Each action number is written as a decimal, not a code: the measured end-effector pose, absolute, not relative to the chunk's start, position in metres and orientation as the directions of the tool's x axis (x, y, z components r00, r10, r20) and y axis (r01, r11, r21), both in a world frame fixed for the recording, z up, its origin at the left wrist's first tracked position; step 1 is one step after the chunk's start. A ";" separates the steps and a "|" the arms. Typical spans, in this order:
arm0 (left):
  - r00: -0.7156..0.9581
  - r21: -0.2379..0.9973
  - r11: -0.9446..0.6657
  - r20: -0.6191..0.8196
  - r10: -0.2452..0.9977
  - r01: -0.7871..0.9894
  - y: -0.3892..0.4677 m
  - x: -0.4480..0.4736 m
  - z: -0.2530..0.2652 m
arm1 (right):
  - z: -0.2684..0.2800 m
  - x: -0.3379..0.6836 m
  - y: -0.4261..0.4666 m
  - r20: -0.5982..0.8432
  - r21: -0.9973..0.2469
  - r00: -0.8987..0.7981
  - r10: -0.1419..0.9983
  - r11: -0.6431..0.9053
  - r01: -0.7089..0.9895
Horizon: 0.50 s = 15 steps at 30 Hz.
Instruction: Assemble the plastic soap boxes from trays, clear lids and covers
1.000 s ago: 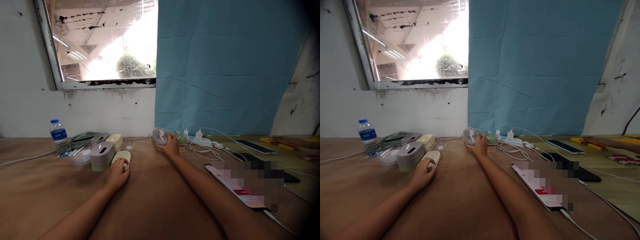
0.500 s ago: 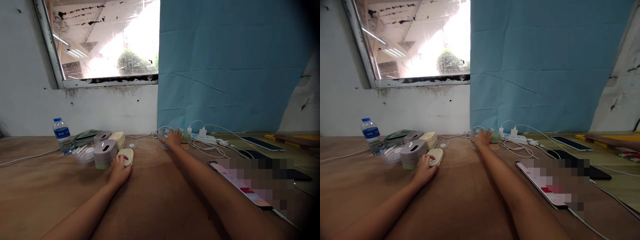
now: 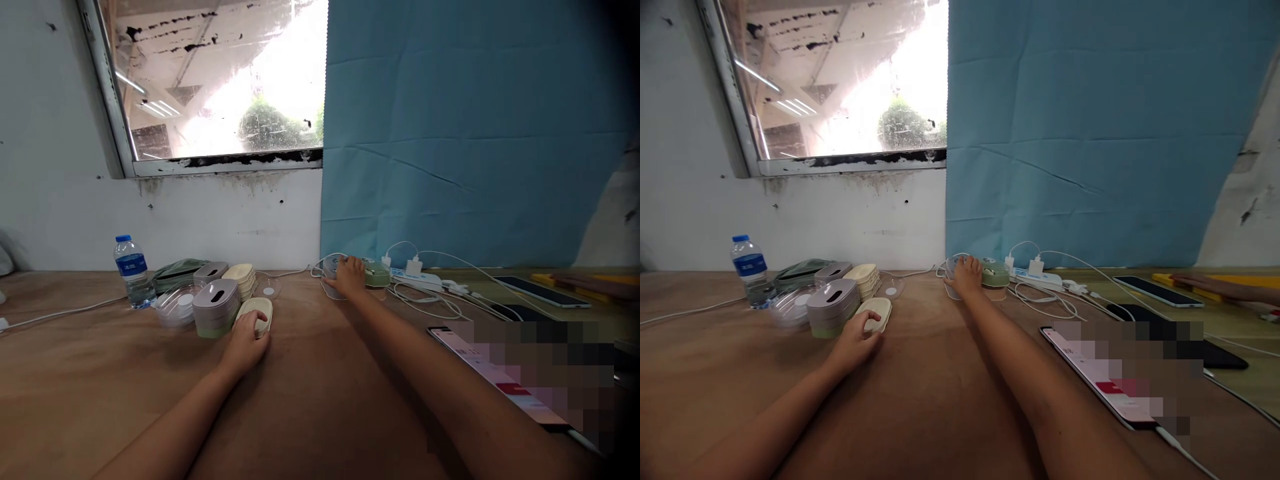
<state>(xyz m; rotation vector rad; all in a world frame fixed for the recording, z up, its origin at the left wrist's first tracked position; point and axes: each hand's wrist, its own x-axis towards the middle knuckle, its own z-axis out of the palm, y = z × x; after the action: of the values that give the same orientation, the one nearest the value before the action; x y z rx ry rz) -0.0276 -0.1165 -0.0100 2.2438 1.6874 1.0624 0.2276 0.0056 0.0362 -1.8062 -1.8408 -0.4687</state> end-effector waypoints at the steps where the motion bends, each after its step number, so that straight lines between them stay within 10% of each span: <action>1: 0.148 0.478 -0.381 0.455 0.878 0.792 -0.117 -0.029 -0.009 | 0.036 0.224 0.002 0.571 -0.070 -0.059 0.819 0.121 0.990; 7: 0.222 0.395 -0.421 0.458 0.861 0.817 -0.111 -0.039 -0.012 | 0.015 0.173 -0.019 0.436 0.091 -0.473 0.765 0.486 0.869; 15: 0.234 0.476 -0.438 0.428 0.873 0.762 -0.101 -0.045 -0.017 | -0.011 0.109 -0.013 0.473 0.035 -0.492 0.731 0.543 0.839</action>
<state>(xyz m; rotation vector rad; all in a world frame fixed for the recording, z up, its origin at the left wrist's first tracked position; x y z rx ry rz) -0.0446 -0.1013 -0.0172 2.3308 1.5622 0.9858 0.1090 -0.0129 -0.0105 -1.2807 -2.3790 -0.3660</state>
